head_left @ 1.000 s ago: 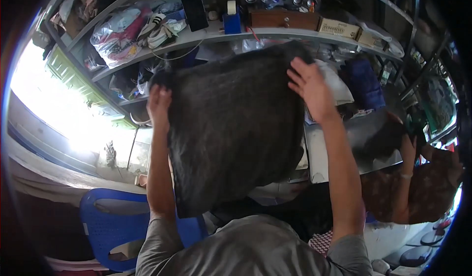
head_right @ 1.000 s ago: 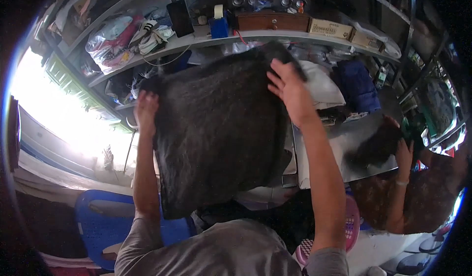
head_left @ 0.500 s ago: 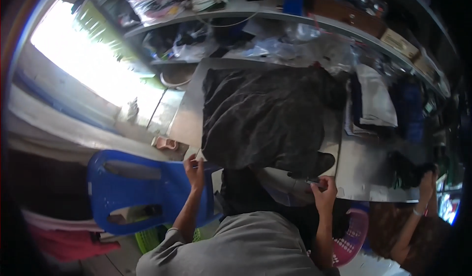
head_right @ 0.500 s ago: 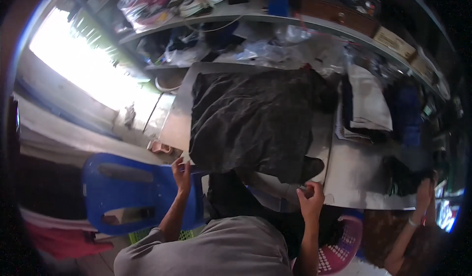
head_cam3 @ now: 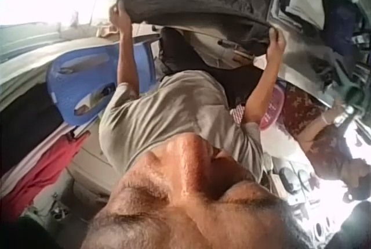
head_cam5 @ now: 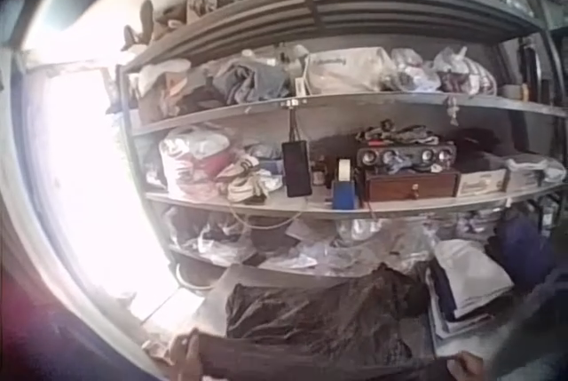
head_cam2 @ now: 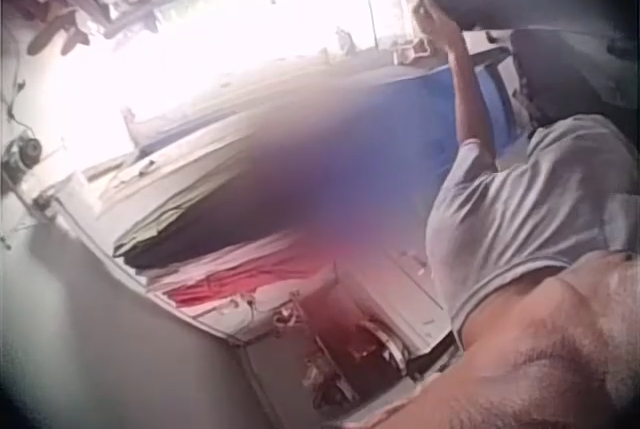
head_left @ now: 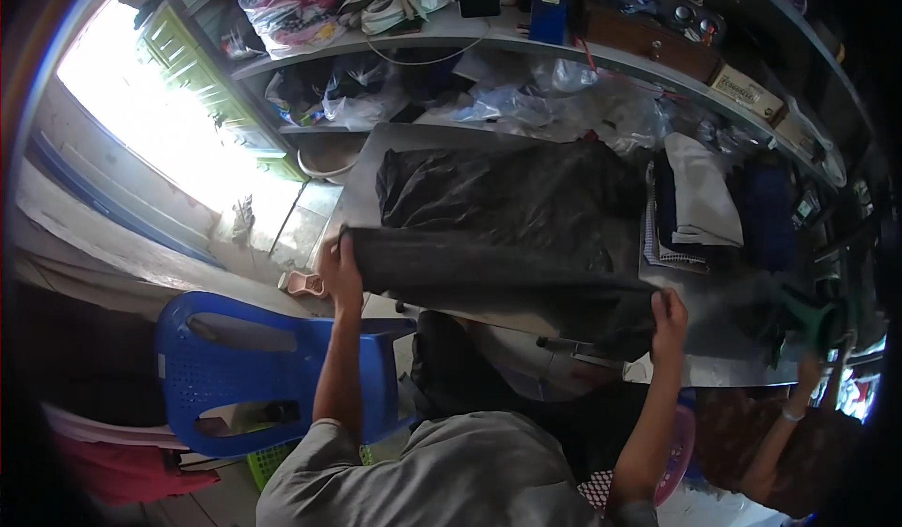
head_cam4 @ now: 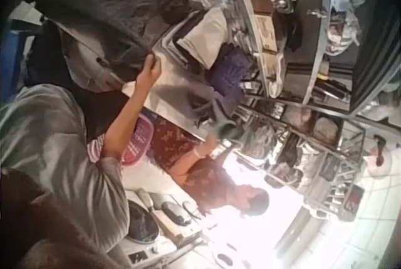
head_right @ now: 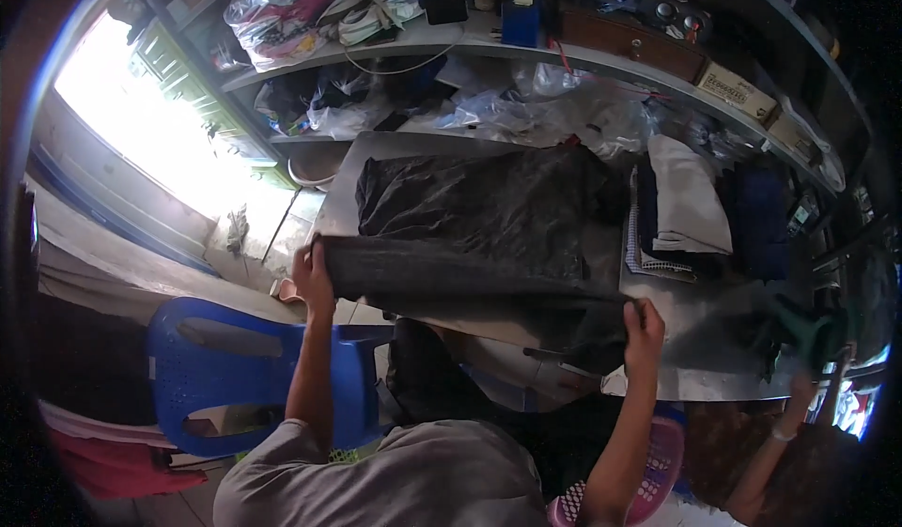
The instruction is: Fold various pieces of laundry on a metal table.
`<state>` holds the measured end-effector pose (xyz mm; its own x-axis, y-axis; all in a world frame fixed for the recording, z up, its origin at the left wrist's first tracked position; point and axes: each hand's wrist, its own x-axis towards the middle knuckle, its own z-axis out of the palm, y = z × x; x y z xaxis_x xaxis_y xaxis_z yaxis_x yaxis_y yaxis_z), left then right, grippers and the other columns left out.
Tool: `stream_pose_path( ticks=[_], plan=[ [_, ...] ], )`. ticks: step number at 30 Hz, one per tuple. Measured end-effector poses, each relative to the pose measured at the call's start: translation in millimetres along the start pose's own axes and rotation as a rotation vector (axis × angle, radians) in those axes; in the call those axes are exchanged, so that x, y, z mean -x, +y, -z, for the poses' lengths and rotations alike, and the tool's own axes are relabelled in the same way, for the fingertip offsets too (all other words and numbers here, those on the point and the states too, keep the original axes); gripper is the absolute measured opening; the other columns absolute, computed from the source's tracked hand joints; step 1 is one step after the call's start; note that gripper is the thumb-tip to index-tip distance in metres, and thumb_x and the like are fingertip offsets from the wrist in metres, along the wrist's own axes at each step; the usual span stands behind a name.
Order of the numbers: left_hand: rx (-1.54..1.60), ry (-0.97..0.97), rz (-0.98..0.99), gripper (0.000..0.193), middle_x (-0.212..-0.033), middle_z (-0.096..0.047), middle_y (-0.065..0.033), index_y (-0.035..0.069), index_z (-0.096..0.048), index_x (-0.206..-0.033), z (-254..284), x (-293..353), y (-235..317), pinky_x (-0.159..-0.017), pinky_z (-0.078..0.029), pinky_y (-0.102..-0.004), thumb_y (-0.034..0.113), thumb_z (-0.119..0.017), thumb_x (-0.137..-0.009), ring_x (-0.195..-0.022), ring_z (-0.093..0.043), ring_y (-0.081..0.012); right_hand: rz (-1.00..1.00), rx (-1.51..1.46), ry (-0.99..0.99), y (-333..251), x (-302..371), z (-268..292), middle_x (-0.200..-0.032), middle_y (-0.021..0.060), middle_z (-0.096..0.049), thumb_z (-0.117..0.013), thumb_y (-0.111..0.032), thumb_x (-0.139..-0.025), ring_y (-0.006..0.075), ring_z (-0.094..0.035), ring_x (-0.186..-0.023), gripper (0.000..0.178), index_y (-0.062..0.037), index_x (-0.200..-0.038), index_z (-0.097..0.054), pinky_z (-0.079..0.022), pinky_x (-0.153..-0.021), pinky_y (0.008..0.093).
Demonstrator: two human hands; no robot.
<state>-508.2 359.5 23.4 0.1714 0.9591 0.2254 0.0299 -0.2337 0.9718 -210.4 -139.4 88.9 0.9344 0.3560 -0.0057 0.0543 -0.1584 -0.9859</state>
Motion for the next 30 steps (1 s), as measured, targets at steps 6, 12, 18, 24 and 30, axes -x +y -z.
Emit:
stream_pose_path(
  ticks=[6, 12, 18, 24, 30],
  plan=[
    [-0.439, -0.449, -0.091, 0.038, -0.096, -0.077, -0.0108, 0.004, -0.072, -0.121, -27.9, -40.8, -72.7, -0.074, -0.056, -0.0348, 0.027, -0.081, -0.091, -0.079, -0.071, -0.019, -0.095, 0.928, -0.099, 79.7, -31.3, -17.8, -0.104, 0.0277, -0.071, -0.069, -0.029, -0.099, 0.0464, -0.067, -0.096, 0.032, 0.0009, -0.111, -0.067, -0.053, -0.084, 0.0498],
    [-0.58, -0.267, -0.02, 0.039, -0.098, -0.075, -0.014, 0.003, -0.071, -0.117, -12.3, 5.4, -41.4, -0.081, -0.056, -0.0426, 0.028, -0.08, -0.089, -0.088, -0.073, -0.031, -0.087, 0.218, -0.05, 78.3, 31.7, -1.7, -0.124, 0.027, -0.069, -0.081, -0.027, -0.089, 0.046, -0.066, -0.11, 0.045, -0.002, -0.123, -0.066, -0.053, -0.094, 0.05],
    [-0.952, -0.399, -0.206, 0.035, -0.094, -0.076, -0.0161, 0.005, -0.077, -0.097, -11.5, 21.7, -28.7, -0.075, -0.056, -0.047, 0.04, -0.075, -0.093, -0.083, -0.073, -0.0375, 0.037, 0.812, -0.003, 75.0, 39.1, -17.8, -0.113, 0.017, -0.071, -0.083, -0.021, -0.084, 0.0345, -0.068, -0.108, 0.045, -0.0012, -0.121, -0.067, -0.054, -0.091, 0.0476],
    [-0.028, -0.389, -0.016, 0.015, -0.084, -0.061, 0.0058, 0.008, -0.071, -0.098, -34.8, -63.6, 67.5, -0.067, -0.044, -0.0276, 0.018, -0.064, -0.105, -0.078, -0.051, -0.0063, -0.085, -0.364, 0.452, -43.9, -33.7, 36.2, -0.108, 0.0072, -0.069, -0.066, -0.001, -0.088, 0.0191, -0.066, -0.101, 0.035, 0.003, -0.122, -0.065, -0.053, -0.088, 0.0334],
    [-0.177, 0.141, -0.775, 0.02, -0.093, -0.063, 0.0001, 0.004, -0.066, -0.109, -11.5, -139.9, 265.4, -0.077, -0.046, -0.0254, 0.024, -0.062, -0.109, -0.087, -0.056, -0.0078, 0.251, -0.201, 0.029, -205.0, -4.6, 60.2, -0.122, 0.0117, -0.069, -0.072, -0.005, -0.086, 0.0183, -0.067, -0.106, 0.047, 0.0011, -0.132, -0.063, -0.053, -0.1, 0.0347]
  ],
)
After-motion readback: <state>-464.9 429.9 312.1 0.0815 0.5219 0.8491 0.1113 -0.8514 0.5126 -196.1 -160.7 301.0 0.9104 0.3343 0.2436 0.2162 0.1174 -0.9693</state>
